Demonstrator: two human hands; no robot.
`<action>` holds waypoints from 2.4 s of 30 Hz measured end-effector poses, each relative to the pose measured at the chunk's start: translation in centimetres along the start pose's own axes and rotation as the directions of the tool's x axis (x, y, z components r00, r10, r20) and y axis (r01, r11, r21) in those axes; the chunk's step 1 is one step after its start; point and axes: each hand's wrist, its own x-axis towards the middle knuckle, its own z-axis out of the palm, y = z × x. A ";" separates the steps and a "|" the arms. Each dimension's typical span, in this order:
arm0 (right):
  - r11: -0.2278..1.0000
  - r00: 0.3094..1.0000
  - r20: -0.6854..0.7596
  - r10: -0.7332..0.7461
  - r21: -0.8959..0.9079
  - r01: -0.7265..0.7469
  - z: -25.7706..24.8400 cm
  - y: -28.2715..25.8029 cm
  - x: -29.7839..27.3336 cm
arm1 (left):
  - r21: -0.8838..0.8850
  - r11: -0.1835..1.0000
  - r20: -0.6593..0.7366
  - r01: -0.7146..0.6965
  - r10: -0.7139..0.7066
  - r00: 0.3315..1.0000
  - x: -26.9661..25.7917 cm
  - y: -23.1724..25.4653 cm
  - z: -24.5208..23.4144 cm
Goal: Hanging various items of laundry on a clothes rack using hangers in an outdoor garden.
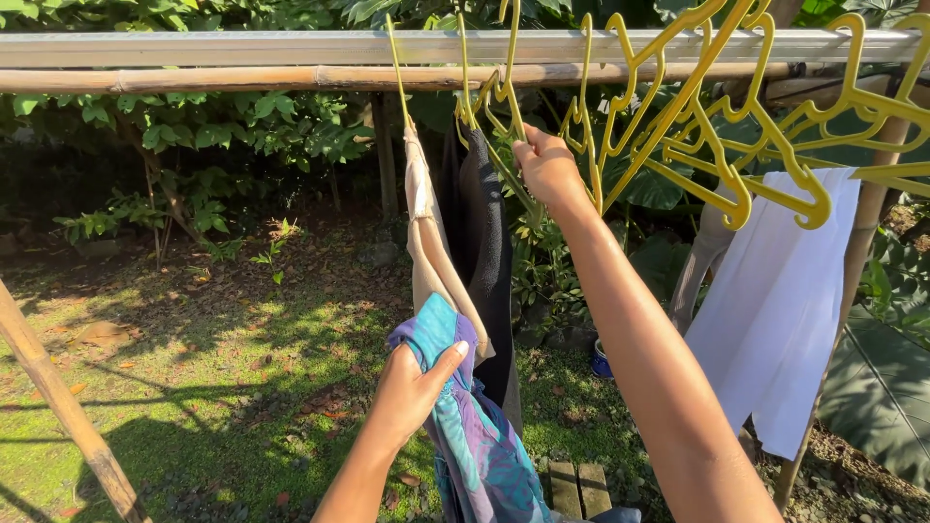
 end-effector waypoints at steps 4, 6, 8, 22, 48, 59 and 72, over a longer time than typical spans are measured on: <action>0.987 0.995 -0.049 -0.082 -0.141 0.075 -0.5 -1.5 -3.8 | -0.127 0.992 0.011 0.001 0.000 1.000 0.0 -0.8 -0.8; 0.976 0.997 -0.062 -0.054 -0.215 0.039 -0.8 -2.5 -7.1 | -0.184 0.982 0.011 0.045 -0.044 0.999 -0.3 -0.9 -1.6; 0.971 0.991 -0.104 -0.088 -0.231 0.062 -0.6 -3.0 -10.6 | -0.179 0.980 -0.015 0.082 -0.086 0.996 -0.6 -0.7 -2.8; 0.915 0.959 -0.241 -0.150 0.334 0.227 3.3 -4.0 -26.5 | -0.337 0.942 -0.104 0.002 -0.039 0.994 -3.1 0.0 -9.6; 0.938 0.962 0.119 -0.245 0.282 0.203 17.8 9.2 -40.2 | -0.501 0.864 -0.222 0.041 -0.175 0.959 -7.1 0.5 -18.0; 0.920 0.998 0.048 -0.033 0.392 0.011 19.8 3.0 -40.5 | -0.417 0.909 -0.209 -0.007 -0.088 0.974 -5.1 -2.2 -16.1; 0.905 0.903 0.348 -0.252 0.415 0.092 18.3 5.1 -39.9 | -0.355 0.926 -0.435 -0.126 -0.044 0.899 -4.6 -2.1 -23.0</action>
